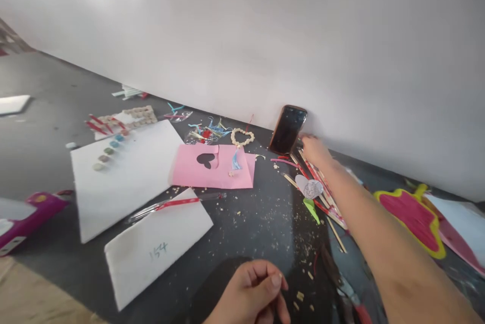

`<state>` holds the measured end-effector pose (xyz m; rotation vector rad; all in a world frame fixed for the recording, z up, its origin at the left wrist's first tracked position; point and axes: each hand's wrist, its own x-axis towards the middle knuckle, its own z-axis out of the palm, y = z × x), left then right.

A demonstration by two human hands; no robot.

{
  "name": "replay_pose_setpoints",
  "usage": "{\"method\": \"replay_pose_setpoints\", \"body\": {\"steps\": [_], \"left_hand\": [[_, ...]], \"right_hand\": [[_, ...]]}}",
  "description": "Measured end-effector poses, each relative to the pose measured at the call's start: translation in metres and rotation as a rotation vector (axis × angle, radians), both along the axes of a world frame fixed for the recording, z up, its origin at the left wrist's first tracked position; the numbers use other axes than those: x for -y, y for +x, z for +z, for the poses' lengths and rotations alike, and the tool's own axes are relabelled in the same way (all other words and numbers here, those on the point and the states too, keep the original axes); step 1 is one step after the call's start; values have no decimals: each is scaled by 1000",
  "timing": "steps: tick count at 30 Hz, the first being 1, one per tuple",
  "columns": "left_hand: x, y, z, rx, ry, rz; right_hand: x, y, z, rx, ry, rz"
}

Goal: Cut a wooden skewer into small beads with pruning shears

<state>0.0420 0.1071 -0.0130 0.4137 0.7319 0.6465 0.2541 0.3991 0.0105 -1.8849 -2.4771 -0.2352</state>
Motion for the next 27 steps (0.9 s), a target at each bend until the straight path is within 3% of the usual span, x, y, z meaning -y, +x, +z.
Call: {"method": "replay_pose_setpoints", "body": {"steps": [4,9,13,17,21,24,27], "left_hand": [[-1,-1,-8,32,-33,-31],[-3,-2,-4,34,-56,-38],[-4,-2,0,34,-39,-35],[-3,0,0,38,-28,11],[-1,1,2,4,-43,30],[2,1,5,-35,-3,48],[5,0,8,-38,25,46]], "right_hand": [[-15,0,-16,16,-58,-24],[-17,-3,-23,20,-60,-66],[-10,-10,-17,3,-16,-82],[6,-10,0,-34,38,-117],[49,3,31,-87,37,-122],[103,12,51,-130,2,-96],[164,13,58,-158,-63,-56]]}}
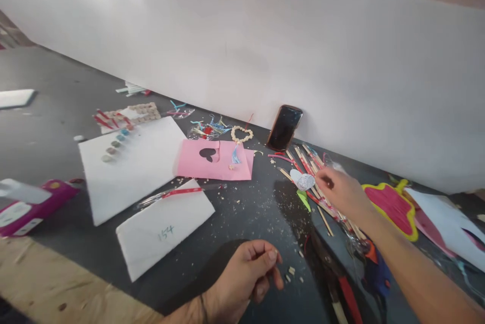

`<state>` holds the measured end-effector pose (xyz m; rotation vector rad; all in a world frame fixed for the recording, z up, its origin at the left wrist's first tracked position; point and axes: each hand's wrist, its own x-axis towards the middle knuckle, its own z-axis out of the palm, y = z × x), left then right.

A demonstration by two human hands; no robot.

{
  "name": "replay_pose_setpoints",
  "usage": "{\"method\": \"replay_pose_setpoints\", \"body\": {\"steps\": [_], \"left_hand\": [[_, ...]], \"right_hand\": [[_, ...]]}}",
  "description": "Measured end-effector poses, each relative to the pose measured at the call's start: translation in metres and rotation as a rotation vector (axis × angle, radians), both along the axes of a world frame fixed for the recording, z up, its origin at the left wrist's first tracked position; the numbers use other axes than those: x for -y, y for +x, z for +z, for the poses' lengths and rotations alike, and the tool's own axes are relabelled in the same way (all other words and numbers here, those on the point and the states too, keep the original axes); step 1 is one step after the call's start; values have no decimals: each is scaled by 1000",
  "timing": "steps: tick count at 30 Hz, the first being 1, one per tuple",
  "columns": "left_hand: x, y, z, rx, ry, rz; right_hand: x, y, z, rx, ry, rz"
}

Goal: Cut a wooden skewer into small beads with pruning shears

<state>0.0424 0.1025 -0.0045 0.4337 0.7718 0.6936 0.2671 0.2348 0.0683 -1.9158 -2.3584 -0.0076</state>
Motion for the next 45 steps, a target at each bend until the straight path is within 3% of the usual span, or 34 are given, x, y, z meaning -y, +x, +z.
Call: {"method": "replay_pose_setpoints", "body": {"steps": [4,7,11,17,23,33,39,45], "left_hand": [[2,-2,3,12,38,-3],[2,-4,4,10,15,16],[-1,-7,2,92,9,42],[-2,-8,-1,144,79,51],[0,-9,4,187,144,67],[5,-9,10,232,190,49],[4,-9,2,226,212,42],[-1,-14,-2,207,220,52]], "right_hand": [[73,-8,-10,-80,-78,96],[110,-17,-23,-86,-108,132],[137,-33,-35,-22,-118,162],[156,-55,-39,124,-68,164],[169,-69,-29,196,-22,119],[209,-91,-14,144,69,-206],[246,-84,1,75,99,-347],[254,-68,28,-5,227,-399]]}}
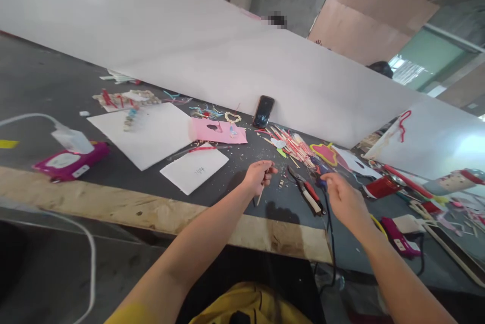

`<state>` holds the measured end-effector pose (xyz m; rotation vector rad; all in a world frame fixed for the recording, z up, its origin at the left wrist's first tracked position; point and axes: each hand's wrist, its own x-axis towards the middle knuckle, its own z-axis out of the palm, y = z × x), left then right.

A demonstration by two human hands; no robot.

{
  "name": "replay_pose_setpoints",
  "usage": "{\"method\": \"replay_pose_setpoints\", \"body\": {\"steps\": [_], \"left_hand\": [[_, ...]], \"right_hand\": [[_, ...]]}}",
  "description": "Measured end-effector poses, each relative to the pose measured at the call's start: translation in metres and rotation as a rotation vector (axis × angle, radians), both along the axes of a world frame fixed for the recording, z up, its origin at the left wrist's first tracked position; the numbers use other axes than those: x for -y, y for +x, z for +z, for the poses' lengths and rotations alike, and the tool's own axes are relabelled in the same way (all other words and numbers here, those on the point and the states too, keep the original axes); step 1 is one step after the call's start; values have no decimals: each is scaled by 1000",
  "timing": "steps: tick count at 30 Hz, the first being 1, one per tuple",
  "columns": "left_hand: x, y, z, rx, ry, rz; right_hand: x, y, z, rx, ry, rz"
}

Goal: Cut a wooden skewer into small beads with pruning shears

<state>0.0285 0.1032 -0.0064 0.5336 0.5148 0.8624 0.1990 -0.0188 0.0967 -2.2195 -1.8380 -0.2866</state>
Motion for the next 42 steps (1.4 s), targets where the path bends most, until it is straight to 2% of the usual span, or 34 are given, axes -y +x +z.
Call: {"method": "replay_pose_setpoints", "body": {"steps": [3,5,8,14,20,24,34,39,42], "left_hand": [[-2,-1,-2,13,-1,15],[-3,-1,-3,29,-2,28],[-6,0,-5,48,-6,26],[-8,3,-7,67,-5,-7],[-8,3,-8,33,-32,-10],[-7,4,-9,11,-38,-13],[3,6,-3,-41,-8,-55],[6,5,1,-53,19,-66],[9,4,9,-69,27,-37]], "right_hand": [[-6,7,5,-28,50,32],[-12,13,1,-48,61,70],[-25,23,-18,-64,27,153],[-60,30,-67,-23,-162,350],[-94,22,-84,53,-226,329],[-101,17,-87,85,-269,336],[-90,11,-85,14,-310,386],[-81,17,-72,-60,-218,406],[-73,24,-60,-112,-109,389]]}}
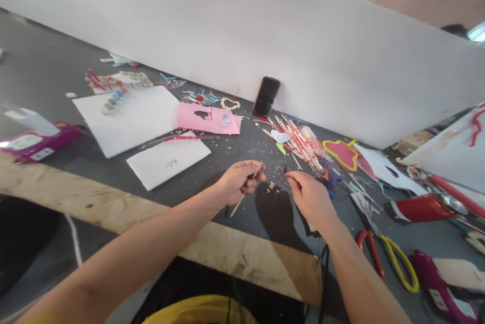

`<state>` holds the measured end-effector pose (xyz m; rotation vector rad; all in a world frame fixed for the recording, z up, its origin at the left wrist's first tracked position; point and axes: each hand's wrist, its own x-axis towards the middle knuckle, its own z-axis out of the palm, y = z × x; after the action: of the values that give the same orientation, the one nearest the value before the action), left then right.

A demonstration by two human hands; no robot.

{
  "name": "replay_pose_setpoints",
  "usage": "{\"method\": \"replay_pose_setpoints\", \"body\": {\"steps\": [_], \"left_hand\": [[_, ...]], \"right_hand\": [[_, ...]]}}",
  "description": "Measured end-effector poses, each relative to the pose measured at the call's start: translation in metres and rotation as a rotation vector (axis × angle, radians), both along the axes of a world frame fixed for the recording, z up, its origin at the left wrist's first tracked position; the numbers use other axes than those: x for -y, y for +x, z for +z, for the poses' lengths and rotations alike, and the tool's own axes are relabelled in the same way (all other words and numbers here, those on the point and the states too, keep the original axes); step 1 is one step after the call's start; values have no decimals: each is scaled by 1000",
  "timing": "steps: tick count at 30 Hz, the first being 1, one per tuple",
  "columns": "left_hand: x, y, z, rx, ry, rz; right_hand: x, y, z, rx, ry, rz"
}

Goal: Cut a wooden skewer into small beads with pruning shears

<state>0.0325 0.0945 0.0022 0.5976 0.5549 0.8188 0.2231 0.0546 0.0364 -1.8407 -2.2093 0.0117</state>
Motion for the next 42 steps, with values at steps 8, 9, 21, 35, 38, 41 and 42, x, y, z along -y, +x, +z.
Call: {"method": "replay_pose_setpoints", "body": {"steps": [8,9,21,35,38,41,42], "left_hand": [[6,-6,30,-99,52,-92],[5,-7,32,-108,51,-100],[-18,-22,23,-112,-45,-10],[-17,-10,-12,-71,-102,-155],[-18,-10,-13,-57,-114,-157],[-18,-11,-13,-49,-117,-158],[-18,-11,-13,-49,-115,-161]], "right_hand": [[12,23,-6,-206,295,-236],[12,27,-9,-196,293,-245],[17,48,-11,148,-68,-180],[14,50,-26,94,-153,-234],[10,56,-20,-97,-100,-248],[7,56,-13,-353,-91,-278],[7,54,-11,-456,-106,-295]]}}
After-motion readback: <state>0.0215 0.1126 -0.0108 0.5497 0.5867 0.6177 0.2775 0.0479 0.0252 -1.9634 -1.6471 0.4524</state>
